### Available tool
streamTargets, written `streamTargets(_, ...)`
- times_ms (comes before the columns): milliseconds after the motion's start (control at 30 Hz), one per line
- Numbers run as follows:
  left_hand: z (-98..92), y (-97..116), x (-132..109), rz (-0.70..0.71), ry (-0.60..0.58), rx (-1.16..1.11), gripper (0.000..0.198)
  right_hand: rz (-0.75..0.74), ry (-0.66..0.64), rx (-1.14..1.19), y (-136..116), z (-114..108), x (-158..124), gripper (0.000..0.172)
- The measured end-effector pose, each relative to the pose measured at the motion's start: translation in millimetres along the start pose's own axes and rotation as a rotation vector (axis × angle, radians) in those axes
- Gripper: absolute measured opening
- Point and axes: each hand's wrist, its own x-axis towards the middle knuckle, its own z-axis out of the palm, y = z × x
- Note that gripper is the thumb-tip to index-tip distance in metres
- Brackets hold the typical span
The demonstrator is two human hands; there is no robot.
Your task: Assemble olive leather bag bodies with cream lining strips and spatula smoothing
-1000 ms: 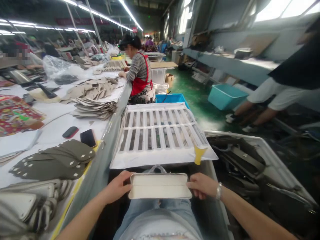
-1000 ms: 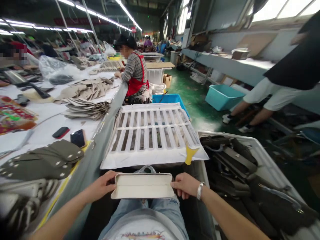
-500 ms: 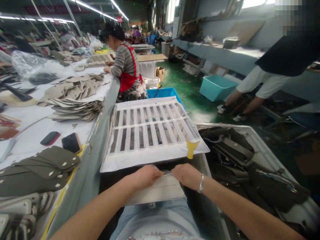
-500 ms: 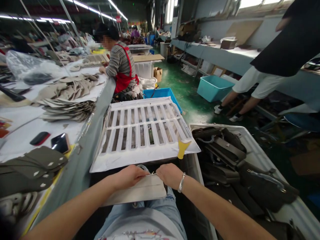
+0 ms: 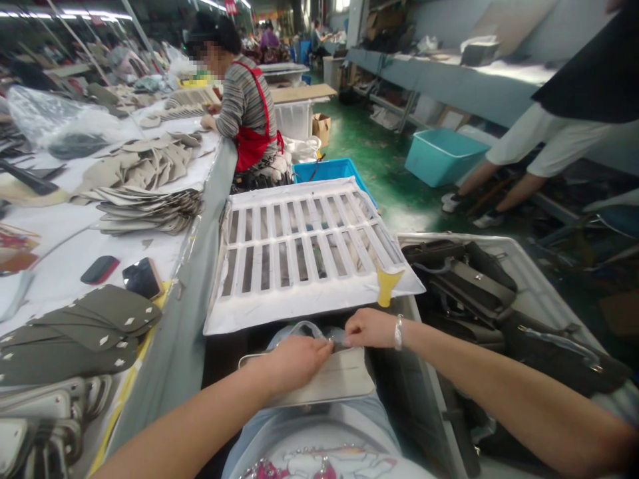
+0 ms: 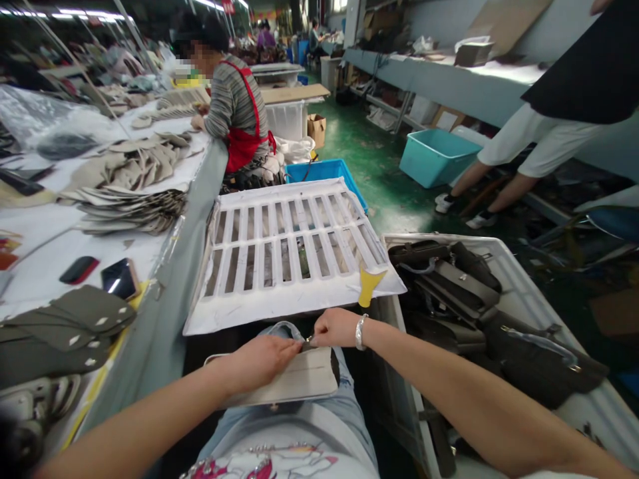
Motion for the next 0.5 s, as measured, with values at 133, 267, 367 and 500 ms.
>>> streamTargets(133, -2.4, 8, 6, 0.021, -0.021, 0.111, 0.039, -0.061, -0.088, -0.03, -6, -9, 11, 0.022)
streamTargets(267, -13.1, -9, -14, 0.027, -0.05, -0.021, 0.044, -0.137, -0.11, -0.045, -9, -13, 14, 0.032)
streamTargets(367, -16.9, -32, -48, -0.014, -0.056, -0.232, 0.048, -0.204, -0.097, 0.113, -6, -4, 20, 0.034)
streamTargets(500, -9.0, -44, -74, -0.073, -0.064, -0.231, 0.049, -0.21, -0.089, 0.214, -17, 13, 34, 0.035)
